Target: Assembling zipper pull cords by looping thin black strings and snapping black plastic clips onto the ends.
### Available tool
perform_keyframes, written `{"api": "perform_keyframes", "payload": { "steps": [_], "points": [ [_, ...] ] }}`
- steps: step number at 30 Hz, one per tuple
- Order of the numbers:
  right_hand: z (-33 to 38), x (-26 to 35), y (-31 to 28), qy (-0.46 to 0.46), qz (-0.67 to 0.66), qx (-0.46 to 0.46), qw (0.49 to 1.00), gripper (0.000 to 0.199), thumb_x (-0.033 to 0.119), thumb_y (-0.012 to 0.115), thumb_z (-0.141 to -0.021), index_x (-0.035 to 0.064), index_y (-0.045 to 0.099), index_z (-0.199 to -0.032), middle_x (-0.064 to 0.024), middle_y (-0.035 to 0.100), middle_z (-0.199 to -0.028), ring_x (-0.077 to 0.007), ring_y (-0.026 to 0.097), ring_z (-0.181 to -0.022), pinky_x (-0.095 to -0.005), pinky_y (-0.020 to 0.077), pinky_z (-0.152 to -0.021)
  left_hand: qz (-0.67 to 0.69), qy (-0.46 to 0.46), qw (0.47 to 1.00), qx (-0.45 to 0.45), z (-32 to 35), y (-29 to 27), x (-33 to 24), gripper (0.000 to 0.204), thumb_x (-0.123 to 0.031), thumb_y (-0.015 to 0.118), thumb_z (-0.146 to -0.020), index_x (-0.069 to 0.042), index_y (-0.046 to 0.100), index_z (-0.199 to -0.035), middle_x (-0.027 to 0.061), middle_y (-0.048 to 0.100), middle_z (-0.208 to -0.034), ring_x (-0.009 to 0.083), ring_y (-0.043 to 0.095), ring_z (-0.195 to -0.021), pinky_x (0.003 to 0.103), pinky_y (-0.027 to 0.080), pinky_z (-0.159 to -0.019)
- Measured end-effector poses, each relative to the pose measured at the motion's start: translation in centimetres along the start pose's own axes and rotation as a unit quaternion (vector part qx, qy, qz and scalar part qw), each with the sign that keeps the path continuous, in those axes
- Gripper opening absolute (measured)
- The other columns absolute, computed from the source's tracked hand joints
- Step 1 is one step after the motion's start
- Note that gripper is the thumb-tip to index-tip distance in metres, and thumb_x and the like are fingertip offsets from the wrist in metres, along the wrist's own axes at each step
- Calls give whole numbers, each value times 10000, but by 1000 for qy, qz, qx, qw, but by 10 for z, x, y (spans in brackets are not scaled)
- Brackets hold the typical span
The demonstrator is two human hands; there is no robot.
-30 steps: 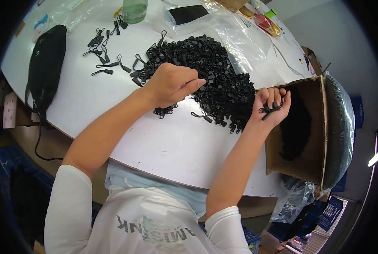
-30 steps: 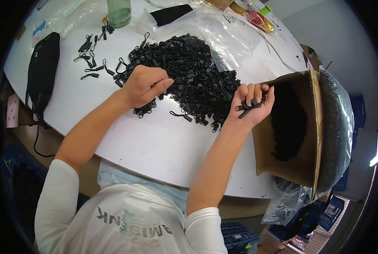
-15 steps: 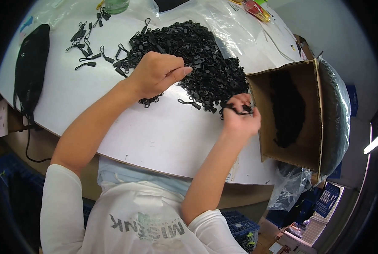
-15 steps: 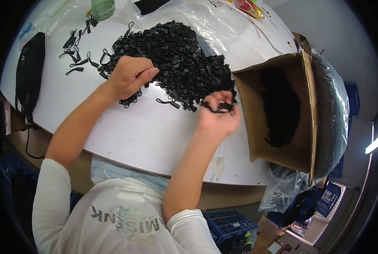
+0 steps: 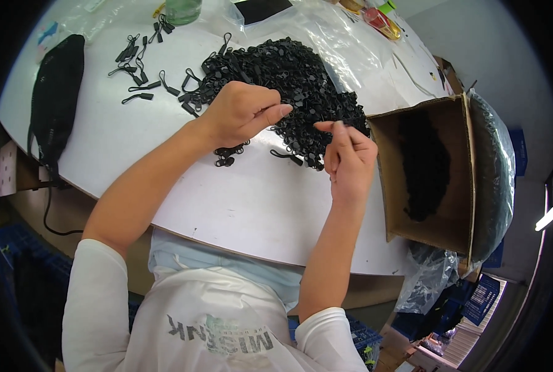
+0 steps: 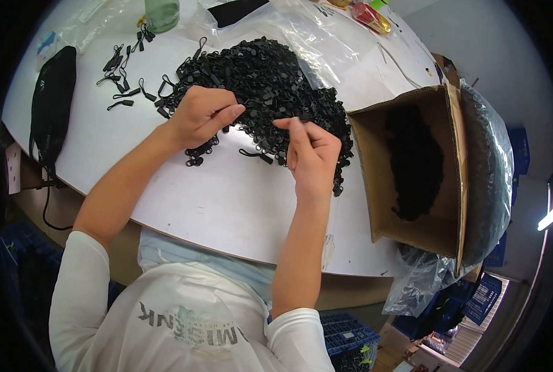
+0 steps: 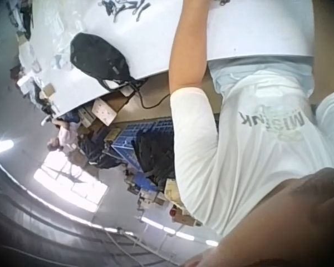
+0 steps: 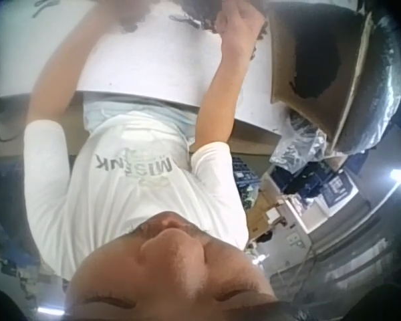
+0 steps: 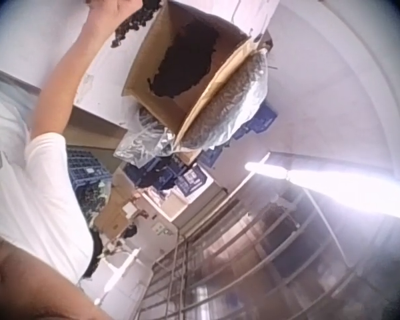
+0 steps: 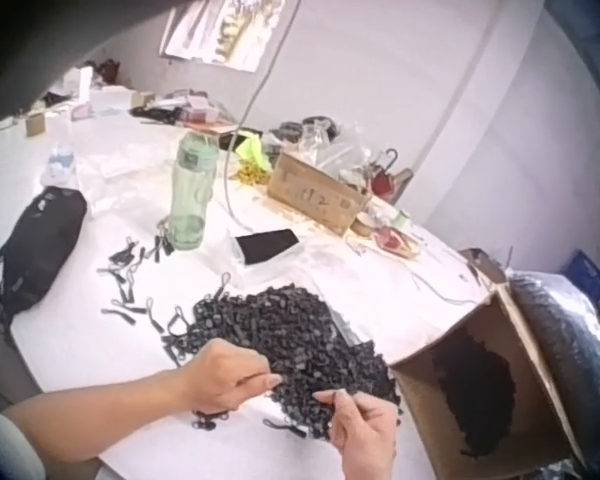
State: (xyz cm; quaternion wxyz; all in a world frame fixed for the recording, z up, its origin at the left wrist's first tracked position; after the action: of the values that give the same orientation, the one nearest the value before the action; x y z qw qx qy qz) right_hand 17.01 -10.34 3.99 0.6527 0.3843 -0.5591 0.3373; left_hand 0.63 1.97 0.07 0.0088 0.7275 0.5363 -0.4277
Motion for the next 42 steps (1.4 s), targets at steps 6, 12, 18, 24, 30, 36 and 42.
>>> {"api": "perform_keyframes", "payload": {
  "steps": [6, 12, 18, 24, 30, 36, 42],
  "points": [
    [-9, -4, 5, -59, 250, 75, 963, 220, 153, 648, -869, -14, 644, -726, 64, 404, -516, -19, 304, -479, -225, 212, -430, 13, -17, 1000, 13, 0, 2, -2, 285, -226, 585, -891, -44, 536, -678, 89, 505, -538, 260, 501, -469, 347, 386, -457],
    [-12, 1, 29, -115, 277, 158, 941, 191, 117, 589, -898, -41, 619, -794, -7, 460, -563, -56, 356, -531, -255, 295, -470, 240, -99, 964, 55, 1, 14, -5, 192, -201, 543, -935, -14, 535, -976, 37, 544, -655, 112, 501, -554, 276, 418, -513],
    [-19, -3, 32, -71, 250, 119, 958, 314, 214, 504, -960, -13, 545, -747, 13, 447, -578, -52, 389, -529, -236, 315, -477, 326, -225, 917, 38, -2, 8, -1, 116, -94, 616, -873, 7, 564, -897, 66, 603, -682, 100, 573, -593, 252, 445, -515],
    [-19, -10, 8, -12, 131, 120, 984, 353, 264, 481, -979, 46, 522, -705, 51, 422, -551, -5, 340, -464, -183, 251, -409, 64, -50, 997, 5, -5, -1, -2, 163, -172, 667, -819, -43, 583, -763, 76, 544, -556, 205, 537, -491, 304, 421, -482],
    [-8, -24, -11, -16, 41, 147, 988, 283, 197, 502, -961, -17, 645, -843, -19, 552, -591, -36, 402, -433, -189, 271, -387, -91, -20, 977, 191, -10, -23, -5, 289, -279, 740, -751, -63, 552, -710, 48, 493, -551, 209, 501, -477, 319, 374, -459],
    [-5, -18, -18, -37, 114, 172, 978, 157, 60, 561, -892, -14, 676, -970, -26, 589, -627, -38, 462, -523, -197, 341, -458, -181, -46, 927, 326, -5, -10, -22, 286, -275, 740, -702, -77, 571, -821, 69, 593, -681, 274, 609, -654, 394, 454, -557],
    [4, -10, -13, -111, 525, 200, 820, 179, 167, 656, -817, 61, 665, -961, -118, 654, -717, -287, 632, -613, -355, 481, -557, -294, -78, 877, 371, 1, 3, -25, 120, -94, 638, -690, -57, 564, -777, 76, 586, -657, 286, 610, -632, 393, 474, -559]
  ]
}}
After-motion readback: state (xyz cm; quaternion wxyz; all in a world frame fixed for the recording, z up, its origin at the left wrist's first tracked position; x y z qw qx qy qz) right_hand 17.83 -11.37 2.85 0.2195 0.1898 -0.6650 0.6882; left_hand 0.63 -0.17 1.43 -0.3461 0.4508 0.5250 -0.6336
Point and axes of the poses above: each hand's wrist, its own z-axis away from the middle knuckle, its own y-axis out of the palm, x = y × z, the point moved 2 cm from there along -z, towards the middle knuckle
